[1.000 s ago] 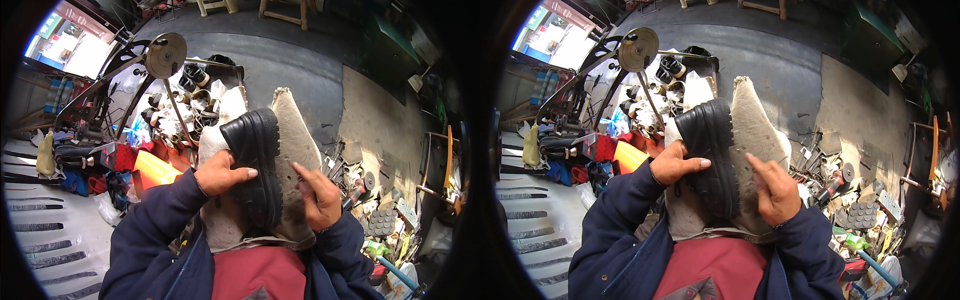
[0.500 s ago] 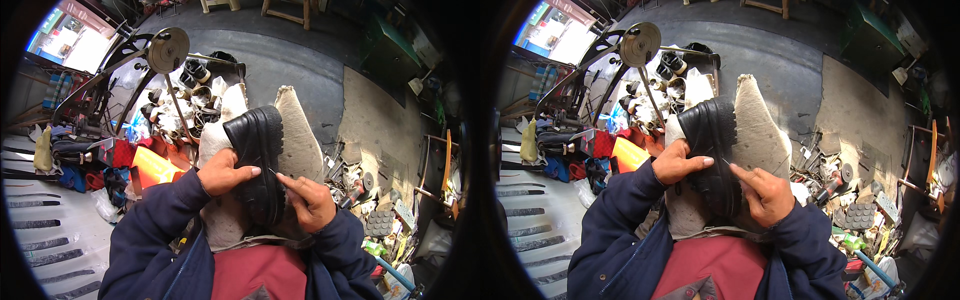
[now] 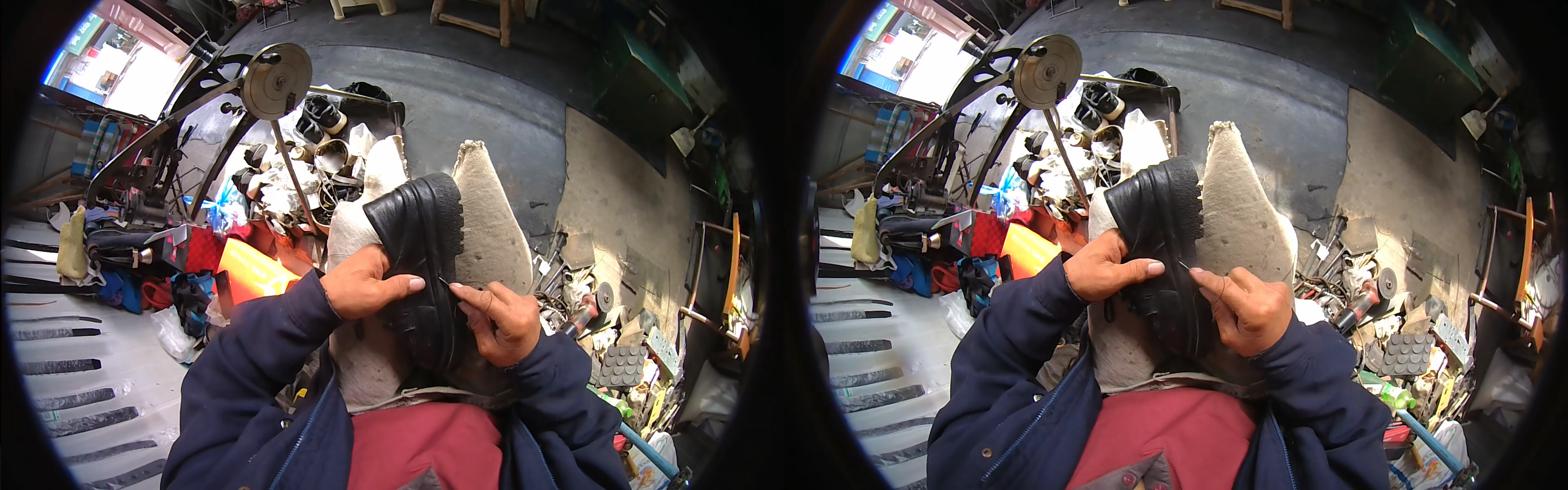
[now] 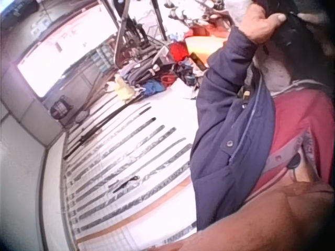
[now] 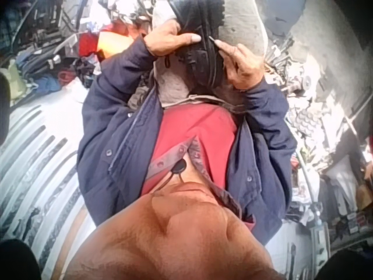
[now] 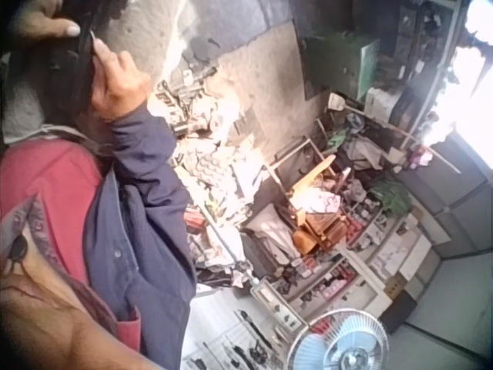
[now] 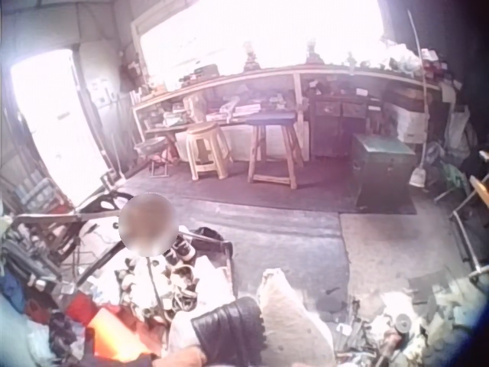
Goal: The person stitches the sole of a black shoe using a curved needle and thread. They repeatedly pull the needle through the sole, tighten the thread, and reposition the shoe on a padded work surface.
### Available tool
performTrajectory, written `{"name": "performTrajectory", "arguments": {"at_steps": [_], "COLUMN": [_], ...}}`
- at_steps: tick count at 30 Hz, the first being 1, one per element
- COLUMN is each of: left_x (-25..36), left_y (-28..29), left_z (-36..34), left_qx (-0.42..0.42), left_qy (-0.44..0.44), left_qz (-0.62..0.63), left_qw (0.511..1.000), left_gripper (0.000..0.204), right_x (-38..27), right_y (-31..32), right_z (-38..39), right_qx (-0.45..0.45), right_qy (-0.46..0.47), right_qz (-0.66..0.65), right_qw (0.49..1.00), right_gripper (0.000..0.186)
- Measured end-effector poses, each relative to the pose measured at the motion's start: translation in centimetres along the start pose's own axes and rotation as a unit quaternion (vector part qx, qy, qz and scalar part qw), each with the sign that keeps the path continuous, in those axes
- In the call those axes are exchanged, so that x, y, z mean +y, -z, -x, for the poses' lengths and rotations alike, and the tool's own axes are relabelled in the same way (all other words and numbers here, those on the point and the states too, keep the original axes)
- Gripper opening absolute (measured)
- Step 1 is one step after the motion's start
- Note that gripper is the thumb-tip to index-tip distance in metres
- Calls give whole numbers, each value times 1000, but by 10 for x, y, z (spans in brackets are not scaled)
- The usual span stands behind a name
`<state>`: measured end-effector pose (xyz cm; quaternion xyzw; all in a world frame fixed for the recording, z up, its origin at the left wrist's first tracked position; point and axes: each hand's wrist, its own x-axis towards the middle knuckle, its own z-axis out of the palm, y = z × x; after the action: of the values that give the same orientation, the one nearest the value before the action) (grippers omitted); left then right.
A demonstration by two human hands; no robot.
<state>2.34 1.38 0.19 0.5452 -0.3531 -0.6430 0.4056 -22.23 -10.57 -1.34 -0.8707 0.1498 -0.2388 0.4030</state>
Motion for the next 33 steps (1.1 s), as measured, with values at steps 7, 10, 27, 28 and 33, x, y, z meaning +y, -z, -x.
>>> {"name": "performTrajectory", "arguments": {"at_steps": [7,10,27,28,33], "left_x": [2,5,8,6,6], "left_y": [-5,-5,-10,-13,-10], "left_z": [-2,-1,-1,-1,-2], "left_qx": [2,3,25,45,27], "left_qy": [-3,22,17,-9,21], "left_qz": [-8,-14,-24,-2,-12], "left_qw": [1000,1000,999,999,999], "left_gripper": [50,45,37,35,31], "right_x": [0,-5,-6,-6,-11], "right_y": [0,5,9,8,-10], "right_z": [9,8,6,7,9], "right_qx": [8,5,-24,-20,38], "right_qy": [-60,-85,-94,-91,-115], "right_qz": [-93,-152,-129,-141,-192], "right_qw": [994,985,987,986,974], "right_gripper": [39,36,38,39,39]}}
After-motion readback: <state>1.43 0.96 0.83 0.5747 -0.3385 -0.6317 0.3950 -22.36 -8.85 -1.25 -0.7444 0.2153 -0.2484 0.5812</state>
